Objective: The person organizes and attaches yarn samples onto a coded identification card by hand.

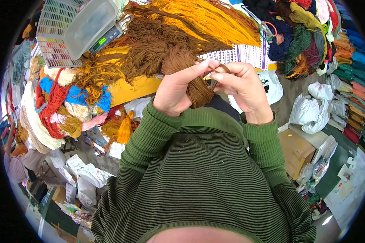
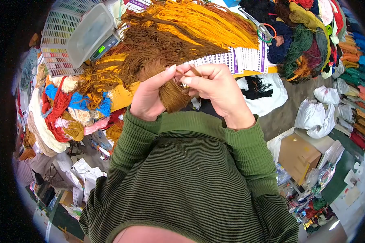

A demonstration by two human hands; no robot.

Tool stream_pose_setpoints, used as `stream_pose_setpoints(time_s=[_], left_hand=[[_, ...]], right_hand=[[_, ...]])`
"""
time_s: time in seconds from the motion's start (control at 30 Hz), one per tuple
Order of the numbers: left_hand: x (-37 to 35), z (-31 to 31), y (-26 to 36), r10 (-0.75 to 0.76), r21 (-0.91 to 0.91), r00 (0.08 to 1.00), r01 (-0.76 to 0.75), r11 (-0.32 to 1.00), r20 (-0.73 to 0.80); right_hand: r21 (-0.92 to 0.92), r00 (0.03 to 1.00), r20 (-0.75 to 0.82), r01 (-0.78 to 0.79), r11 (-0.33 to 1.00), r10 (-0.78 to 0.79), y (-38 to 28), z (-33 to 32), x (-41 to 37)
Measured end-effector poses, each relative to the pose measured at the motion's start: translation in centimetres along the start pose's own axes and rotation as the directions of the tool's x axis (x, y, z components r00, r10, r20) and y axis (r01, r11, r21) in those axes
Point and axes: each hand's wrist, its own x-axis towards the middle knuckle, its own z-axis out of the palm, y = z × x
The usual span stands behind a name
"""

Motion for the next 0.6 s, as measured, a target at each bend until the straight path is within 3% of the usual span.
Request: stream_pose_setpoints(time_s=[0.1,0.17,0.3,0.33,0.43,0.5,0.6], left_hand=[[0.4,-1.1,0.5,0.014,-0.056,0.970,0.000,0.998,0.243],[0.3,-0.6,0.7,-0.002,-0.101,0.982,0.022,0.995,0.190],[0.3,-0.4,0.6,0.018,-0.115,0.996,-0.008,0.993,0.089],[0.5,-0.6,0.5,0.030,-0.103,0.996,-0.021,0.994,0.086],[0.7,-0.8,0.6,0.040,-0.090,0.994,-0.031,0.995,0.103],[0.5,-0.8,1.1,0.013,-0.110,0.988,0.003,0.994,0.151],[1.1,-2.0,0.6,0.180,0.292,0.980,-0.197,0.936,0.083]], right_hand=[[0.102,0.997,0.069,0.026,0.994,-0.033,0.4,-0.9,0.3],[0.245,0.999,0.030,-0.031,0.969,0.024,0.0,-0.5,0.4],[0.038,0.999,-0.050,-0.009,0.999,0.011,-0.1,1.1,1.0],[-0.017,0.995,-0.007,0.101,0.995,-0.101,0.7,0.8,1.3],[0.044,0.995,-0.096,-0.028,0.999,0.032,-0.2,1.3,1.4],[0.087,0.998,-0.050,-0.019,0.996,0.023,0.4,0.7,1.6],[0.228,0.995,0.079,-0.080,0.970,0.064,0.4,-0.3,1.6]])
